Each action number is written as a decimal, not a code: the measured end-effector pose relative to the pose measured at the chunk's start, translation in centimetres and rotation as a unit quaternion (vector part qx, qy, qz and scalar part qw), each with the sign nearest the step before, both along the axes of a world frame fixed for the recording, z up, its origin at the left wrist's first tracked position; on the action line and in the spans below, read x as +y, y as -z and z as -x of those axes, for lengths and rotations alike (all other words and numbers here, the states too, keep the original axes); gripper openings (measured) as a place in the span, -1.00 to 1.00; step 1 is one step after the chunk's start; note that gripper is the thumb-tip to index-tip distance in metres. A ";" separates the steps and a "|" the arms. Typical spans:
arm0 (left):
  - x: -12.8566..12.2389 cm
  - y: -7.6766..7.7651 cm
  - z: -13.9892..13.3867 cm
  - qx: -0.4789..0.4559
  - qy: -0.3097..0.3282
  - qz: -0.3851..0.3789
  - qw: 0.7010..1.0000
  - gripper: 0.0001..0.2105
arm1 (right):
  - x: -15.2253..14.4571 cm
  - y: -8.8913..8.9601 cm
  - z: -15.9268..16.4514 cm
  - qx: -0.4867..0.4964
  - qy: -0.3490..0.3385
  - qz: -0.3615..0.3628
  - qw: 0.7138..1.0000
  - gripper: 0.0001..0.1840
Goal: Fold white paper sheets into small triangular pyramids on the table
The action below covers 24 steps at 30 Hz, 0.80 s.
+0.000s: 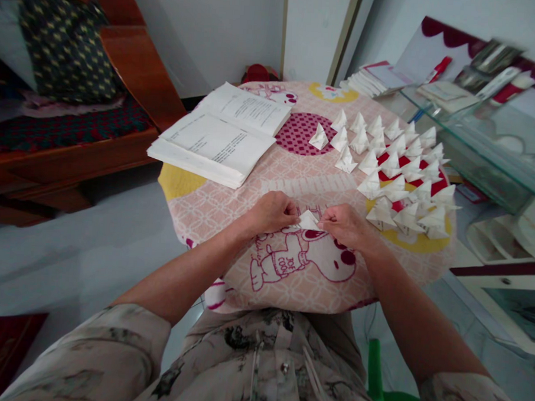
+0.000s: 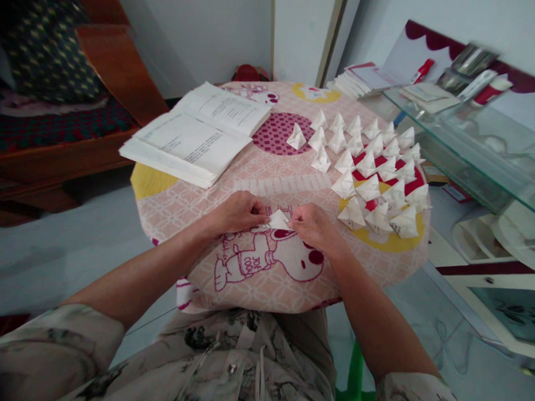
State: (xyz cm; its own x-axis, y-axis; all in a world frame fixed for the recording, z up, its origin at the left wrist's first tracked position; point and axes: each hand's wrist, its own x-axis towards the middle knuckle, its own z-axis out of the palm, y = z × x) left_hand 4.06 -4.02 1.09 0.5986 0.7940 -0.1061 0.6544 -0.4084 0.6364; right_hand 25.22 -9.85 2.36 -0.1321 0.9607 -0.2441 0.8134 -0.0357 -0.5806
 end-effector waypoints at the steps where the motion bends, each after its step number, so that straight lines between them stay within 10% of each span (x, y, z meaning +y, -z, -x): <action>1: 0.0 0.0 0.0 0.001 0.000 -0.001 1.000 -0.78 | -0.1 0.0 0.1 0.002 0.001 -0.005 1.000 -0.80; 24: -1.6 0.7 -0.2 -0.004 0.019 -0.128 0.992 -0.91 | -0.3 -0.4 1.2 -0.050 0.024 -0.040 0.998 -0.81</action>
